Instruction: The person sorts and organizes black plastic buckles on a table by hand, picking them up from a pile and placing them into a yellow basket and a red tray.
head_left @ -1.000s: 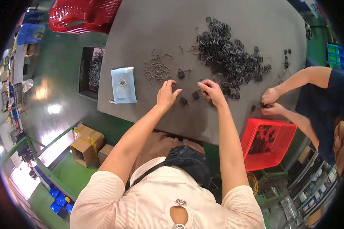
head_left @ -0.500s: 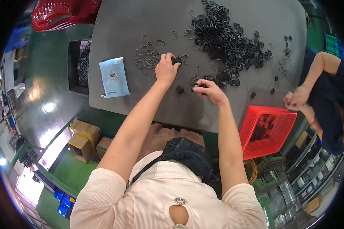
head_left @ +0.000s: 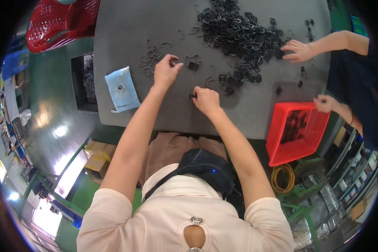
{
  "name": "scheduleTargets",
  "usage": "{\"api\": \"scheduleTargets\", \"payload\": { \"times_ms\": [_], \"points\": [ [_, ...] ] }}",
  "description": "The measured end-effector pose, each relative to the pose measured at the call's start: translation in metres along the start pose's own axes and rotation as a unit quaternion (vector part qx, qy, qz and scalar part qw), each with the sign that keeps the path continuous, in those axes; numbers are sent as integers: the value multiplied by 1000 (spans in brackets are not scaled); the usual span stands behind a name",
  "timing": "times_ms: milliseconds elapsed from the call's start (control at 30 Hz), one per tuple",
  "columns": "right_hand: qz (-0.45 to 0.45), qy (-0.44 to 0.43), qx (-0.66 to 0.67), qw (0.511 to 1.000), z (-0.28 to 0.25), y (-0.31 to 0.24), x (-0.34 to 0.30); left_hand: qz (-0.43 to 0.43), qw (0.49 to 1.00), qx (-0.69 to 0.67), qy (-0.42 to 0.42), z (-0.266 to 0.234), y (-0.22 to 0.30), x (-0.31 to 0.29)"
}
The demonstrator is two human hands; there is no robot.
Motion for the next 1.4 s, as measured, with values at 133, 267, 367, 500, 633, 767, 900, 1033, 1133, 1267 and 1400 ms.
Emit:
{"api": "scheduleTargets", "payload": {
  "times_ms": [133, 267, 367, 500, 633, 767, 900, 1033, 1133, 1267, 1400],
  "points": [
    [61, -44, 214, 974, -29, 17, -12, 106, 985, 139, -12, 26, 6, -3],
    [153, -117, 478, 857, -77, 68, -47, 109, 987, 98, -67, 38, 3, 2],
    [192, -26, 569, 799, -121, 109, -97, -69, 964, -193, -169, 28, 15, 5],
    [307, 176, 540, 764, -148, 174, -149, -18, 986, -67, -149, 28, 34, -2],
    [345, 234, 471, 777, -137, 245, -170, 76, 958, -162, -222, 82, 121, -30],
    [383, 258, 444, 768, -144, 270, -177, 162, 928, -249, -225, 173, 217, -86],
    [220, 557, 138, 789, -156, 256, -172, 294, 934, -180, -98, 199, 246, -92],
    [-48, 478, 112, 870, -136, 183, -126, 340, 940, 19, 16, 209, 178, -57],
    [6, 425, 194, 884, -91, 179, -66, 411, 904, 109, -47, 219, 142, -40],
    [183, 466, 102, 860, -70, 210, -17, 446, 864, 206, -113, 220, 126, -26],
    [125, 462, 92, 873, -56, 242, -9, 428, 885, 173, -50, 231, 139, -75]
  ]
}}
Point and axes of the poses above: each hand's wrist, its own x-axis towards the middle knuckle, its own z-axis out of the palm, y = z × x, the point moved 2 cm from there along x, towards the middle knuckle, and after that the axes turned 12 degrees about z, right-handed, at the moved point
